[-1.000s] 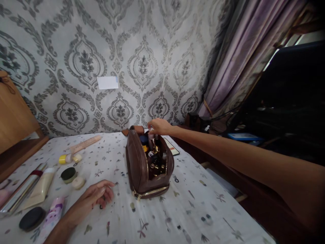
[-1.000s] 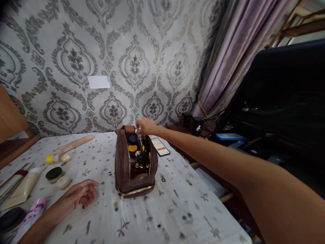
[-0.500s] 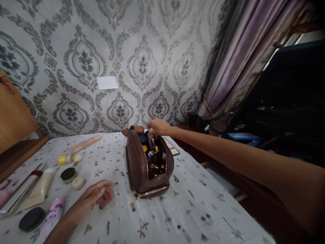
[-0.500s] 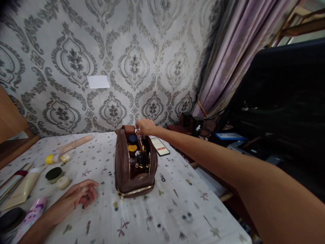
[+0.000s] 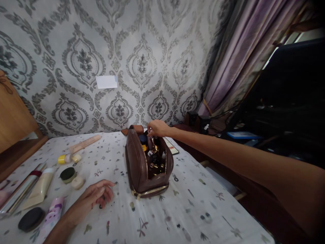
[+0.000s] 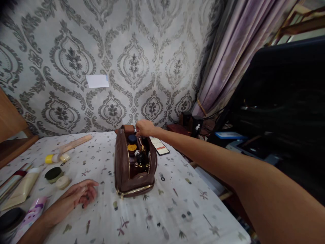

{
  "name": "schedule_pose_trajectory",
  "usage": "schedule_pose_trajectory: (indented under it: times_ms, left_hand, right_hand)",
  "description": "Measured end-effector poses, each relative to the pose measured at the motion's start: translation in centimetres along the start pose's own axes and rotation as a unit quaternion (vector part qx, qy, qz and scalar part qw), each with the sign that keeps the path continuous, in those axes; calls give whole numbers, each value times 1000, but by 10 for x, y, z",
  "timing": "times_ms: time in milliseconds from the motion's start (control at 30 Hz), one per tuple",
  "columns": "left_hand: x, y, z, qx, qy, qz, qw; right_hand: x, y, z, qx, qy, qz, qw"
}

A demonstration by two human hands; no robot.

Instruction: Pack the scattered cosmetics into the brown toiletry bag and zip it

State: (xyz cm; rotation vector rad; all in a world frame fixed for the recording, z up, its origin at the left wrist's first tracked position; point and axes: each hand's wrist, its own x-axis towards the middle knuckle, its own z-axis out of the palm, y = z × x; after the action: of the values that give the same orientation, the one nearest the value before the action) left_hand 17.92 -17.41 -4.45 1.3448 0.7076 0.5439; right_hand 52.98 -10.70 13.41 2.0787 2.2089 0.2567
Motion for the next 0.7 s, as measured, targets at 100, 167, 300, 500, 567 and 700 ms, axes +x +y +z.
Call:
schedule_pose_trajectory:
  times_ms: [100,167,300,500,567,700]
  left_hand:
    - [0,-1,-1,1,-3,4,1000]
    - [1,-2,-1,-1,-7,6,1000]
    - [1,-3,-2,-2,-7,5,1000]
    - [0,-2,-2,1,-1,-2,1000]
    - [0,-3,-2,2,-2,-4,1000]
    - [0,-4,-2,2,-3,-3,1000]
  right_hand:
    - [1,1,1,1,1,-9,1000]
    - [2,3,2,2,0,-17,1000]
    - [6,6,5,3,-3,-34,999]
    - [7,8,4,0,-11,-58,998]
    - [7,8,2,0,-19,-66,998]
    - [7,7,-1,0,-30,-74,997]
